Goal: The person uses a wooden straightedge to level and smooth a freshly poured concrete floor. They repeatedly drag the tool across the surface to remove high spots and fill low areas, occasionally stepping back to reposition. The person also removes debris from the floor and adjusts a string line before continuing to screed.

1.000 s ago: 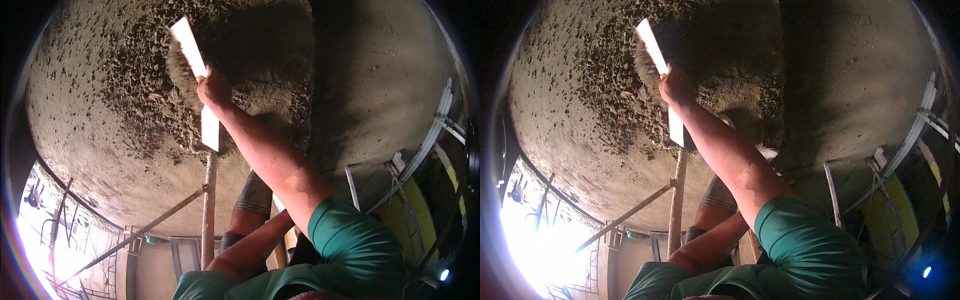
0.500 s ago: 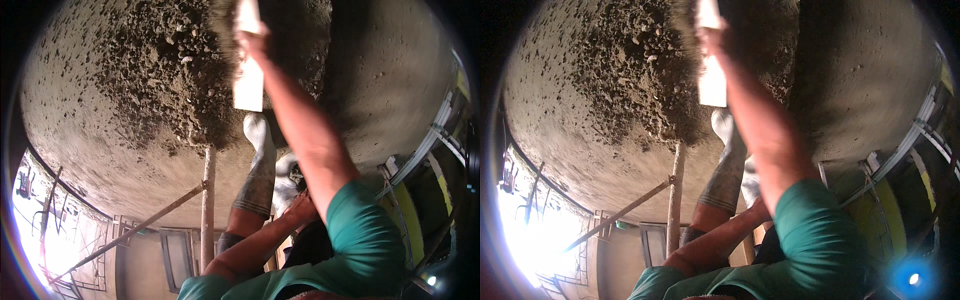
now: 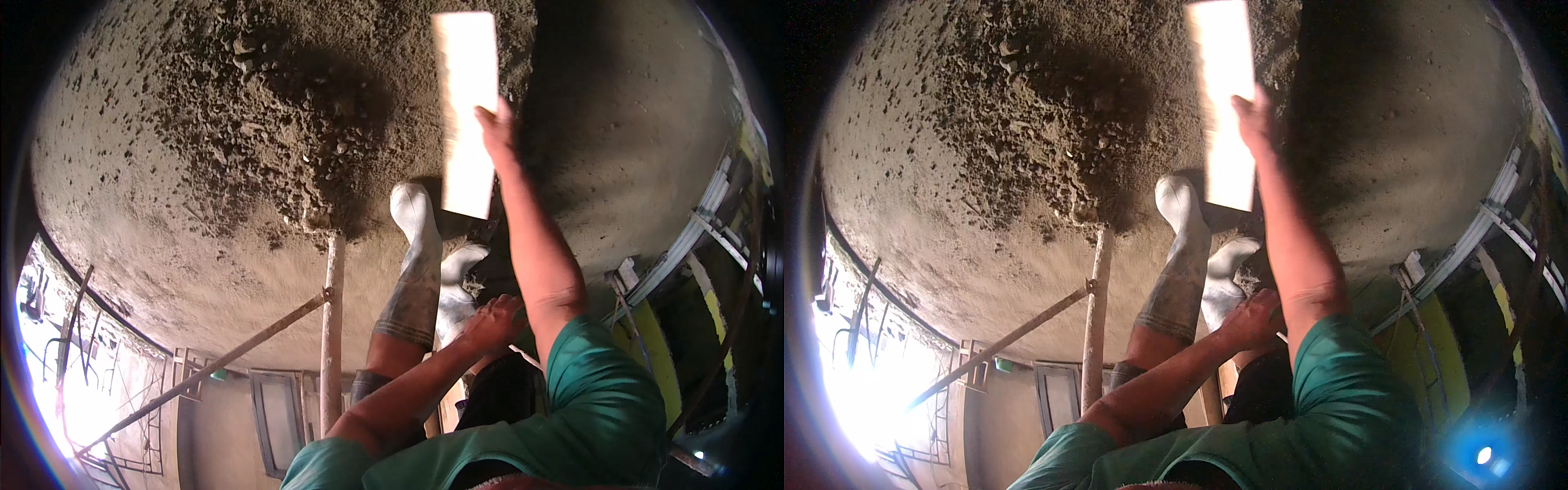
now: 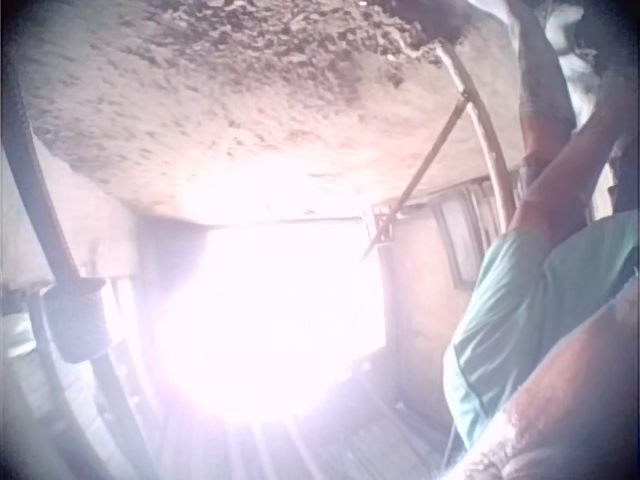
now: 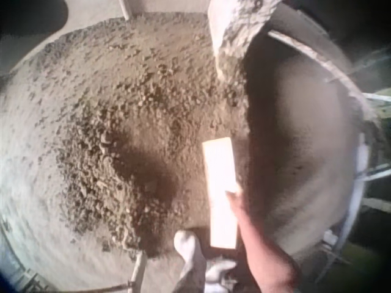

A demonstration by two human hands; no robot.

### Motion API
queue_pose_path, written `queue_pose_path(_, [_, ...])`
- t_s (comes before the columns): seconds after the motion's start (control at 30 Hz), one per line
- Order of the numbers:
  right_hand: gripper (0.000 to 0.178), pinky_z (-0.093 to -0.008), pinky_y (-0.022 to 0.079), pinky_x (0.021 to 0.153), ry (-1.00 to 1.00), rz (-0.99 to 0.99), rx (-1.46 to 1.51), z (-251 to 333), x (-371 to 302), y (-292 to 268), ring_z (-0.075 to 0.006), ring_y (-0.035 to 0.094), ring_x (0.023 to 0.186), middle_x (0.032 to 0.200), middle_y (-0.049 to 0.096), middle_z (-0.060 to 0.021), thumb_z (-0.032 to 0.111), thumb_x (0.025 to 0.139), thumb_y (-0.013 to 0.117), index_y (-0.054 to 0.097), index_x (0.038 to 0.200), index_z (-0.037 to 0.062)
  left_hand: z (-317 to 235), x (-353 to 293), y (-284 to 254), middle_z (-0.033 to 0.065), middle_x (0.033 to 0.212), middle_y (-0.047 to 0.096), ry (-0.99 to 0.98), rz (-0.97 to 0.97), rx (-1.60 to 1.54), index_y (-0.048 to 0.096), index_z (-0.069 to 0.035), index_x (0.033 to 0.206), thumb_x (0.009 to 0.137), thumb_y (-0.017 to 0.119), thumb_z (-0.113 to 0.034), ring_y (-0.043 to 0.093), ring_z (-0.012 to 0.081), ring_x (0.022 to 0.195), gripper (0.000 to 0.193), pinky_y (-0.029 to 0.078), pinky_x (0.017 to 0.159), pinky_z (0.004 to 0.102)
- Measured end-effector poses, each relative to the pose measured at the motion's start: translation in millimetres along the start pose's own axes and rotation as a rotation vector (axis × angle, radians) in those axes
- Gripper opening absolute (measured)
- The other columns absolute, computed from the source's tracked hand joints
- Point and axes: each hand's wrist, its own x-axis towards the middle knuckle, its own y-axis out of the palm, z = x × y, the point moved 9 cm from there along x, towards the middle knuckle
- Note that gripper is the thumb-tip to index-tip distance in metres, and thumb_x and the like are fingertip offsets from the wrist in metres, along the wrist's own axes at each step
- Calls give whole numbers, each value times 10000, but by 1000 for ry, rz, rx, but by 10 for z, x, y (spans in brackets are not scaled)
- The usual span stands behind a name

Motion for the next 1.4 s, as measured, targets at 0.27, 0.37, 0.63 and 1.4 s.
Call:
queue_pose_path(0.27, [344,-338,510,692,36,-56,-370,5,304,1067,-186,620,790,891,660,-111,46,761,672,577,1092,32,-49,7,-55,201,1262,520,26,83,-52,511,-58,1240,768,682,-387,483,318,1192,600,402,995,411])
queue_pose_path(0.37, [311,-397,514,801,23,267,-442,1103,-206,2339,-315,631,982,1014,660,-170,125,807,616,613,1118,119,-40,84,-152,201,1260,524,36,16,21,513,-55,1236,789,660,-358,482,333,1192,560,404,994,419])
queue_pose_path(0.63, [296,-352,543,744,-125,167,-379,1519,-391,1737,-233,661,848,953,677,-158,69,842,627,589,1131,15,-300,134,-211,202,1255,534,65,17,22,519,-47,1226,845,604,-283,479,373,1192,456,409,993,440])
queue_pose_path(1.4, [506,-398,486,814,36,-398,-429,1412,903,-665,-335,621,937,990,636,-214,263,711,786,552,1040,-43,-1368,213,-1573,182,1058,616,-67,-636,-25,606,-46,1108,866,601,-209,620,326,954,292,496,826,398])
